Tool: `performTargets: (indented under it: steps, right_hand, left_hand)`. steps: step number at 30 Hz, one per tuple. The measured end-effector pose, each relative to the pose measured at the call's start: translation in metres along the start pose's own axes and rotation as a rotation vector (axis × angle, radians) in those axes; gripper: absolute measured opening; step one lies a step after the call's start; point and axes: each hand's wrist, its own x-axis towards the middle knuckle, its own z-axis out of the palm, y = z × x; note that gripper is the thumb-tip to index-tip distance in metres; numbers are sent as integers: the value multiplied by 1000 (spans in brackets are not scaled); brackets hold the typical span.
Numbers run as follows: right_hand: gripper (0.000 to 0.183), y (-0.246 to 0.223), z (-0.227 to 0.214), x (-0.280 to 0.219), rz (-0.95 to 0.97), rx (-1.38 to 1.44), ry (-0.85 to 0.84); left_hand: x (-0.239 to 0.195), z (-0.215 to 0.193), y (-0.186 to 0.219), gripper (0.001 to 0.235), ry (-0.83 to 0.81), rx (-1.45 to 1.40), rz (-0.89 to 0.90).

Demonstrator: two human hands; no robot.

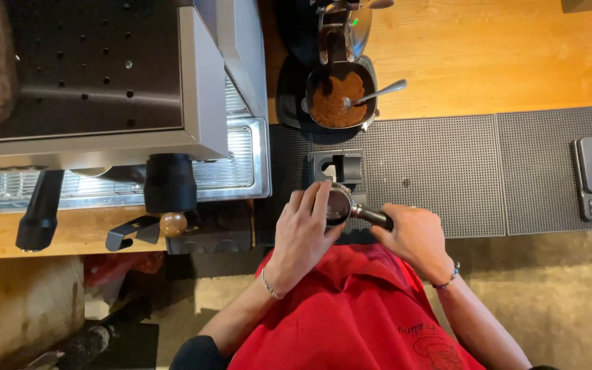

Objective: The person scoops ground coffee from a container into a portafilter basket using a spoon. They then use a tamper to press the grounds flat and wipe the portafilter with a cloth. The person repeats this process for a second portafilter.

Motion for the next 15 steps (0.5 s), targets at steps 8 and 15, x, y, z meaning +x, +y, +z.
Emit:
performTargets:
  steps: [8,15]
  right_hand:
    - [28,20,-28,54,-150,297,3]
    - [35,41,-2,120,-329,226,-70]
  left_hand:
    - [33,2,-5,122,167,-177,-35]
    - [36,0,-22,129,-201,-481,-381]
